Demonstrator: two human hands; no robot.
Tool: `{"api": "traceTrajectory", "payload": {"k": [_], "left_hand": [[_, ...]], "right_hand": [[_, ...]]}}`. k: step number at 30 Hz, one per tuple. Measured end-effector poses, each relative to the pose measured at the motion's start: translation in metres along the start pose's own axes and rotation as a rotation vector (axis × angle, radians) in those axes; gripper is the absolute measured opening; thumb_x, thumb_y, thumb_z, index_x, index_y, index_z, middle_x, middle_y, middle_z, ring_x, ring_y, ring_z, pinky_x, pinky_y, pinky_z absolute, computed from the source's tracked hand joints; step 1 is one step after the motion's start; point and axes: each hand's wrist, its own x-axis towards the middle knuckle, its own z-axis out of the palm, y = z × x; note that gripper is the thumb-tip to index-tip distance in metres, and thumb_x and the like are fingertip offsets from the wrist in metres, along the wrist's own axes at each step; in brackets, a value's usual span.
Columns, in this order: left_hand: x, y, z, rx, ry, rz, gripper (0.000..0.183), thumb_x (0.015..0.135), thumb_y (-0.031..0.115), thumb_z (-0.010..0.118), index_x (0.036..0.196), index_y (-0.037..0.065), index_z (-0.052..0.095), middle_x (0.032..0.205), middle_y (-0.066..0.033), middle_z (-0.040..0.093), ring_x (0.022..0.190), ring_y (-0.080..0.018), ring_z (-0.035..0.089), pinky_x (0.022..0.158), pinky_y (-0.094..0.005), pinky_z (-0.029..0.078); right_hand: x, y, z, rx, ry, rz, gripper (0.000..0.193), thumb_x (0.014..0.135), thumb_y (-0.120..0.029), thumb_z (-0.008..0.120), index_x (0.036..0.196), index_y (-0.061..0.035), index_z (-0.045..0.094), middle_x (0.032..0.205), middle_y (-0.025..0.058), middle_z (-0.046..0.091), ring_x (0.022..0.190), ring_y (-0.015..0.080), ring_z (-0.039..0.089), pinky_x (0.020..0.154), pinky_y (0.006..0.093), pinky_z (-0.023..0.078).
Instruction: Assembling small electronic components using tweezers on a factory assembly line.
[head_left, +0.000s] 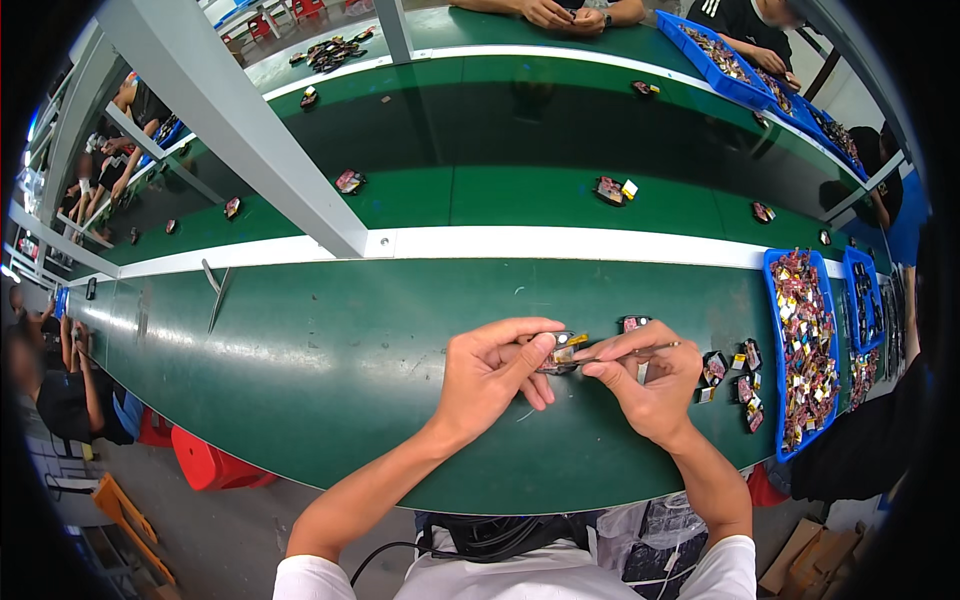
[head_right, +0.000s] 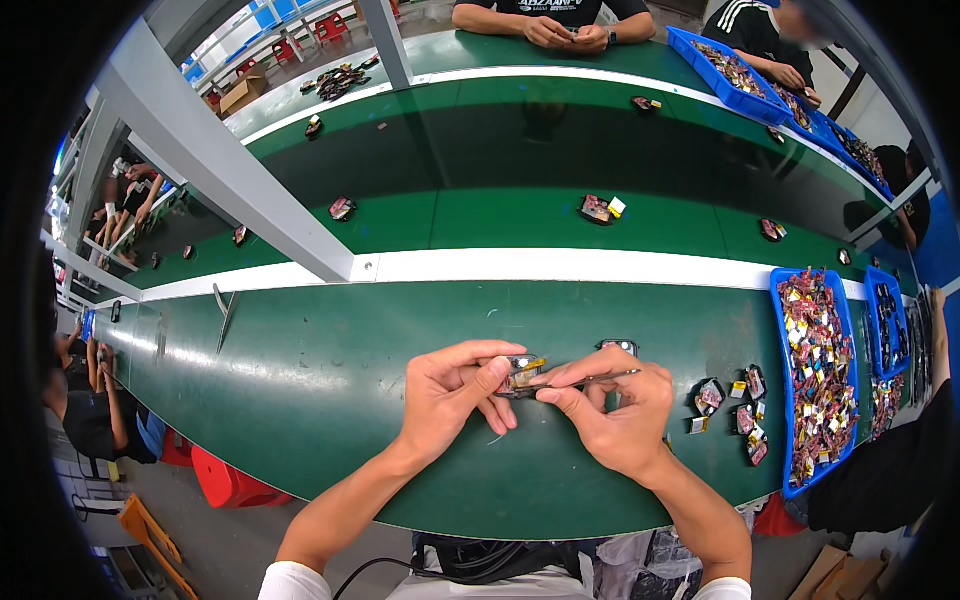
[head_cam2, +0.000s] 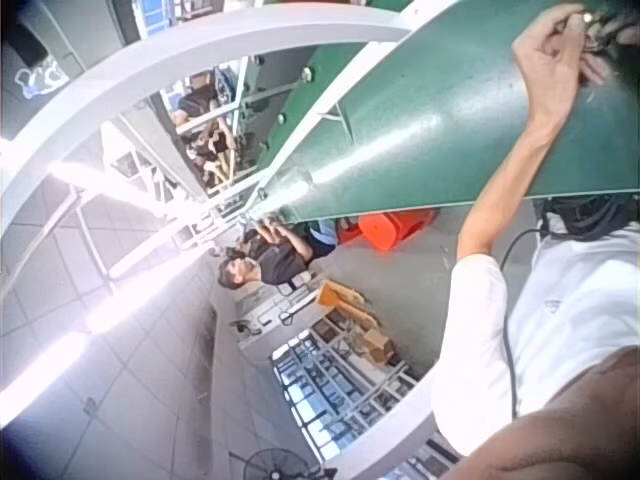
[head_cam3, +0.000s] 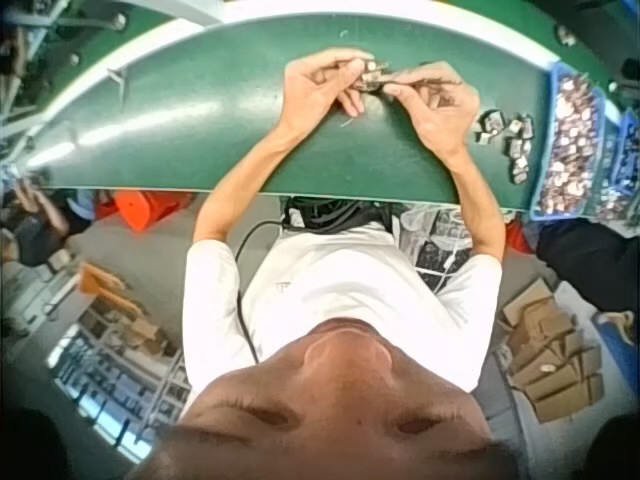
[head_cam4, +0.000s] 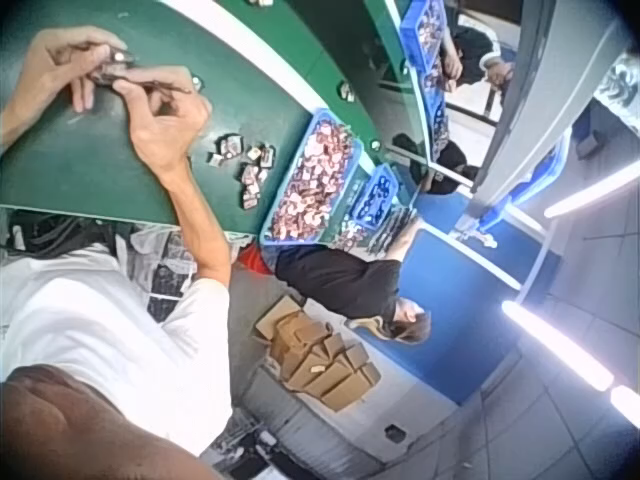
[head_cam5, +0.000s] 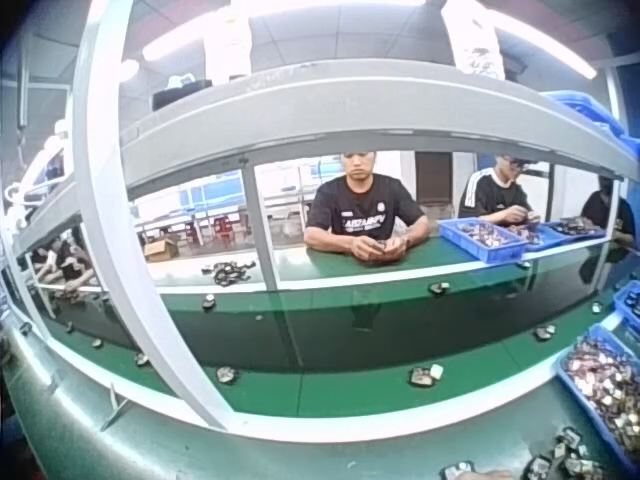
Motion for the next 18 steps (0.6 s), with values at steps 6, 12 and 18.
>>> {"api": "traceTrajectory", "payload": {"k": [6, 12, 18], "left_hand": [[-0.0007, 0.0020, 0.0022, 0.052, 0.003, 0.007, 0.027, 0.101, 0.012, 0.059, 0.118, -0.008, 0.066, 0.084, -0.0123, 0.064, 0.062, -0.0214, 0.070, 0.050, -0.0284, 0.060], [-0.0007, 0.0016, 0.0018, 0.070, -0.003, 0.011, 0.026, 0.101, 0.011, 0.059, 0.119, -0.007, 0.066, 0.086, -0.0133, 0.065, 0.062, -0.0213, 0.070, 0.051, -0.0287, 0.060], [-0.0002, 0.0001, 0.0011, 0.054, -0.001, 0.019, 0.026, 0.101, 0.009, 0.059, 0.120, -0.007, 0.065, 0.088, -0.0146, 0.067, 0.062, -0.0205, 0.069, 0.050, -0.0288, 0.059]], "right_hand": [[0.0011, -0.0017, -0.0018, -0.031, -0.025, -0.023, 0.012, 0.074, 0.002, 0.084, 0.082, 0.0010, 0.074, 0.078, 0.0086, 0.074, 0.046, 0.0029, 0.048, 0.049, 0.0207, 0.035], [0.0003, -0.0032, -0.0001, -0.037, -0.015, -0.009, 0.013, 0.074, 0.003, 0.084, 0.081, 0.0008, 0.073, 0.078, 0.0092, 0.074, 0.045, 0.0025, 0.047, 0.049, 0.0206, 0.035], [0.0005, -0.0067, 0.0007, -0.106, -0.011, -0.074, 0.013, 0.074, 0.003, 0.084, 0.080, 0.0003, 0.072, 0.075, 0.0086, 0.074, 0.045, 0.0024, 0.048, 0.049, 0.0202, 0.035]]}}
